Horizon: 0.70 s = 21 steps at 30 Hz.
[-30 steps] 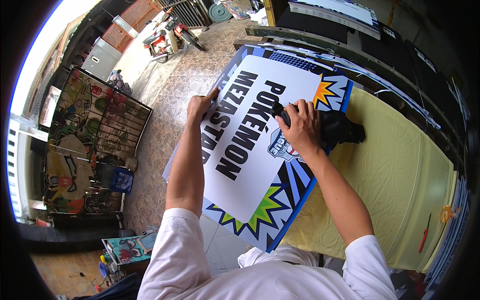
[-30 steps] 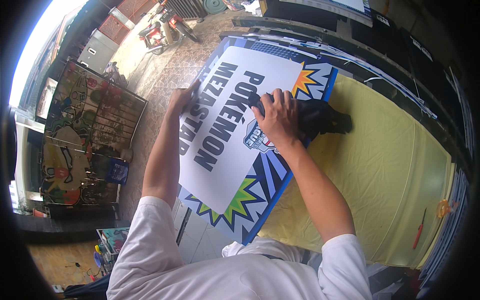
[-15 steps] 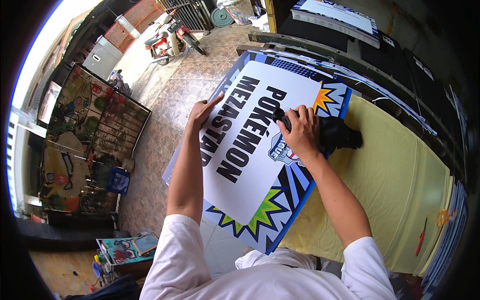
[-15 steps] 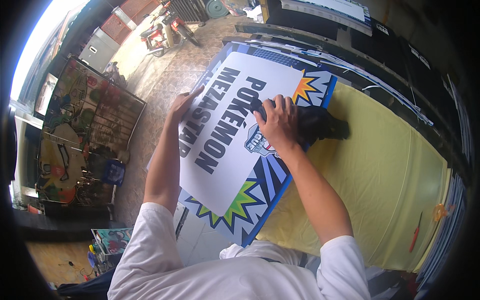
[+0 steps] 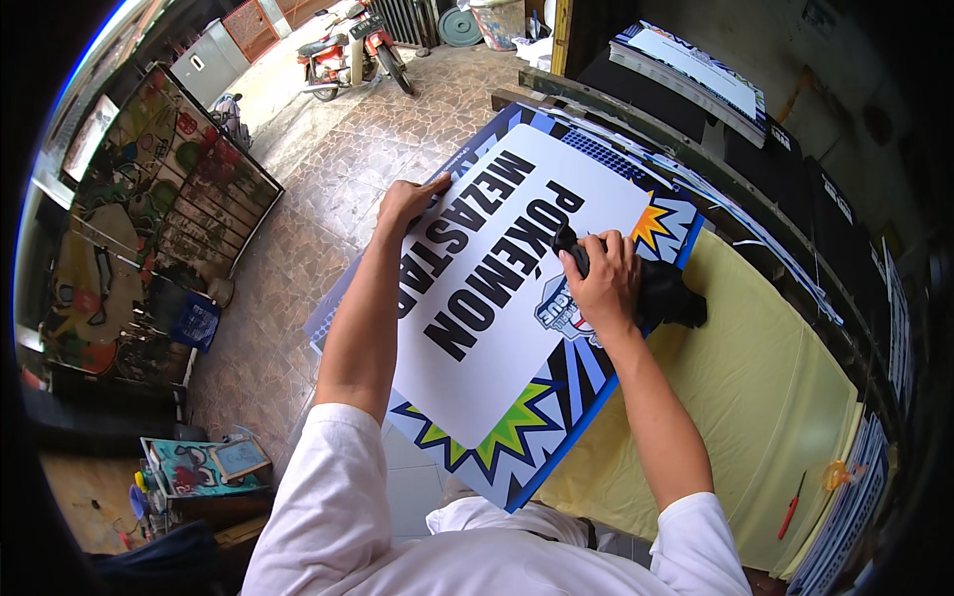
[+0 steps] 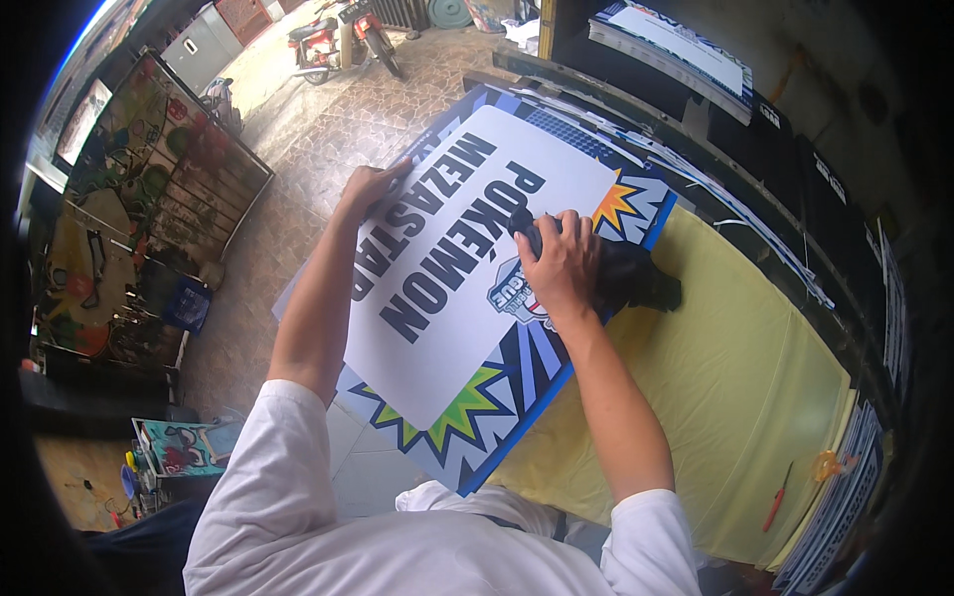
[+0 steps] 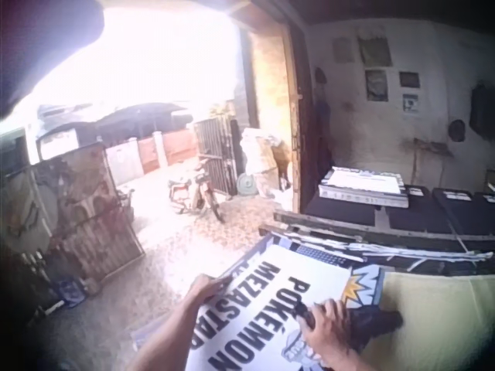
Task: The person assembles a large printed sign by cutting a white backing sheet with a utility knife, aligning a printed 'Pokémon Mezastar' sheet on top, and smoothing it down with a black cloth. They handle the sign multiple times to adjust alignment and remove air bubbles.
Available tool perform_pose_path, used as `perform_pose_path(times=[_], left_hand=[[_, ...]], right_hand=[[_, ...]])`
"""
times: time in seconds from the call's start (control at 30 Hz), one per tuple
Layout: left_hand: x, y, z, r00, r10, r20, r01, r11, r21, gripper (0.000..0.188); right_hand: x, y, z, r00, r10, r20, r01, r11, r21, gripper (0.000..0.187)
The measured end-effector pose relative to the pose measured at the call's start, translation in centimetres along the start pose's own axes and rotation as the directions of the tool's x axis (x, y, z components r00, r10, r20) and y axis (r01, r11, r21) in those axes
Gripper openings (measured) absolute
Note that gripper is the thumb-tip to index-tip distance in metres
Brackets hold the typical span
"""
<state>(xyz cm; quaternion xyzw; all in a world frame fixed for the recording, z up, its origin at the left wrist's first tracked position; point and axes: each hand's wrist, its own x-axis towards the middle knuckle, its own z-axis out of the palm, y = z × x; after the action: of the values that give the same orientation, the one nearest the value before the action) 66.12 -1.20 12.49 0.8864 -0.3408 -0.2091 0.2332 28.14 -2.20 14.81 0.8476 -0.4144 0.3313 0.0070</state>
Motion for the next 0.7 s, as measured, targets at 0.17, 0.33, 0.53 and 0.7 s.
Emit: perform_pose_path(times=[0.17, 0.33, 0.53, 0.7], left_hand=[[0.0, 0.9, 0.3, 0.996, -0.073, -0.043, 0.077, 0.994, 0.080, 0.081], [-5.0, 4.3, 1.0, 0.976, -0.004, -0.219, -0.008, 0.999, -0.052, 0.069], [-7.5, 3.7, 2.6, 0.809, 0.587, -0.018, -0.515, 0.724, 0.459, 0.102], [-11.3, 5.0, 6.0, 0.613, 0.772, 0.168, -0.772, 0.539, 0.337, 0.126]], right_hand=[[0.0, 0.1, 0.2, 1.000, -0.009, -0.004, 0.009, 1.000, -0.006, 0.028], [-0.1, 0.7, 0.3, 1.000, 0.000, -0.004, -0.001, 0.999, -0.035, 0.028], [0.2, 0.2, 0.9, 1.000, 0.004, 0.017, -0.004, 1.000, 0.004, 0.027], [-0.2, 0.6, 1.3, 1.000, -0.011, 0.018, 0.011, 1.000, -0.010, 0.027]])
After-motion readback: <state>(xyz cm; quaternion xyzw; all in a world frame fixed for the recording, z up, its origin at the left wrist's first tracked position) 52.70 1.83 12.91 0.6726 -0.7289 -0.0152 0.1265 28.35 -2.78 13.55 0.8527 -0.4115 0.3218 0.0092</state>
